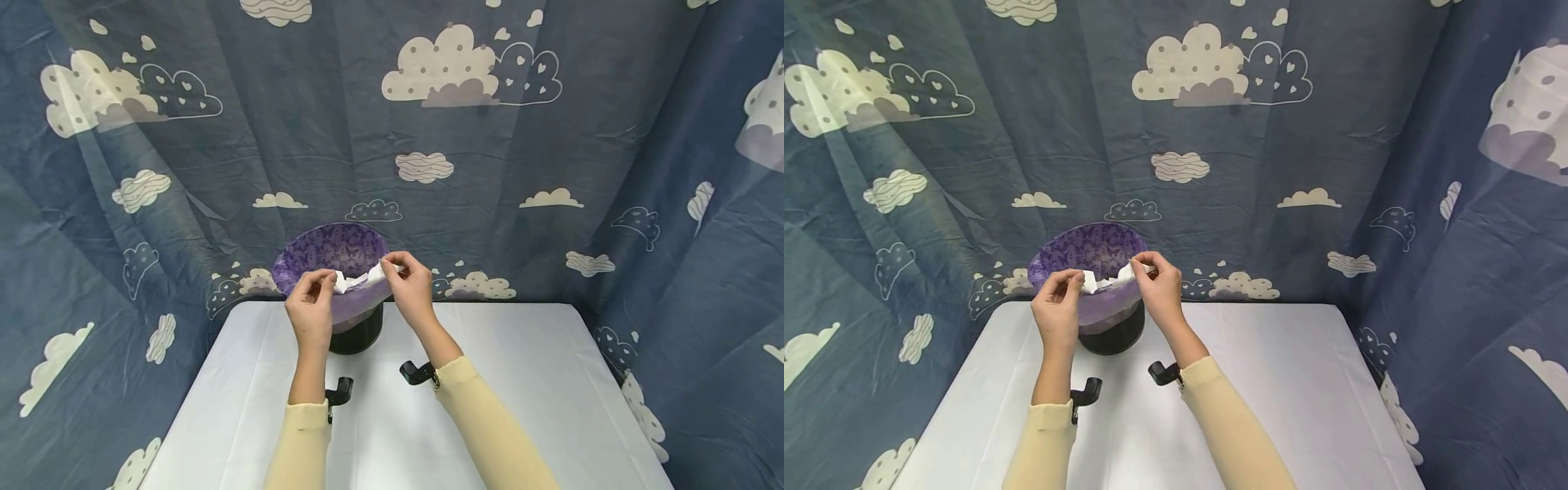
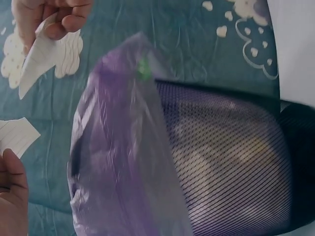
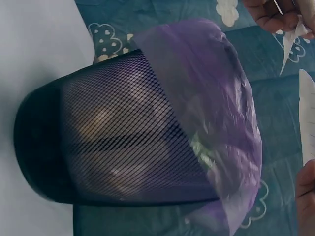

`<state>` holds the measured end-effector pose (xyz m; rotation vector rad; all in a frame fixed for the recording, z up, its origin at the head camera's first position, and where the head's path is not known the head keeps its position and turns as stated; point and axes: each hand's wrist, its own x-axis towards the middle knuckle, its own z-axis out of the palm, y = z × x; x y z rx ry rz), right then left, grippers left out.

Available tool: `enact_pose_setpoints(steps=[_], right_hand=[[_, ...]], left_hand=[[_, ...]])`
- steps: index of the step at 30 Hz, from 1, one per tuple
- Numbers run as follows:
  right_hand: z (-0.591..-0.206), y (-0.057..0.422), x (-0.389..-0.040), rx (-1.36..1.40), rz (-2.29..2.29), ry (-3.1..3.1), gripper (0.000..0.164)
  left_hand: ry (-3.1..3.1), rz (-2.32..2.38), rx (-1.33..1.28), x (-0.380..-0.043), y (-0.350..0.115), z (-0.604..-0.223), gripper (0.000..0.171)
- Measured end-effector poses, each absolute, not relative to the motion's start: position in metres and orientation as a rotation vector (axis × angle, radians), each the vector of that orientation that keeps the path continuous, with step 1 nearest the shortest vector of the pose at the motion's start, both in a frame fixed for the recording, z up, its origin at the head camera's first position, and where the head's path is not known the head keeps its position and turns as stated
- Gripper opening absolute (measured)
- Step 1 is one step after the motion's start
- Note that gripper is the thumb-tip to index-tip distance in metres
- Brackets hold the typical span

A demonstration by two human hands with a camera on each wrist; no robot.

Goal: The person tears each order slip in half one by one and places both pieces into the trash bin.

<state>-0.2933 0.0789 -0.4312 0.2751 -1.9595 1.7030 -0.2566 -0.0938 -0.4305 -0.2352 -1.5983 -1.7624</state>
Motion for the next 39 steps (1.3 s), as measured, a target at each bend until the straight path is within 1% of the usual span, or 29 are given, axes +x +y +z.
enact_pose_setpoints(steps=[5,12,22,32,39], right_hand=[[-0.423,0.066,-0.311,0.317,1.613,-2.004,0.01],[-0.427,0.053,-0.326,0.411,1.381,-2.106,0.008],[-0.431,0.047,-0.323,0.535,1.172,-2.297,0.005],[-0.437,0.046,-0.323,0.561,1.167,-2.326,0.005],[-0.439,0.048,-0.32,0.583,1.197,-2.291,0.006]], left_hand=[[-1.651,-1.681,-0.17,-0.27,-0.099,-0.428,0.011],[-1.736,-1.555,-0.117,-0.28,-0.103,-0.437,0.007],[-1.871,-1.464,-0.108,-0.279,-0.104,-0.438,0.012],[-1.937,-1.497,-0.106,-0.278,-0.104,-0.439,0.03],[-1.939,-1.501,-0.103,-0.273,-0.102,-0.438,0.027]])
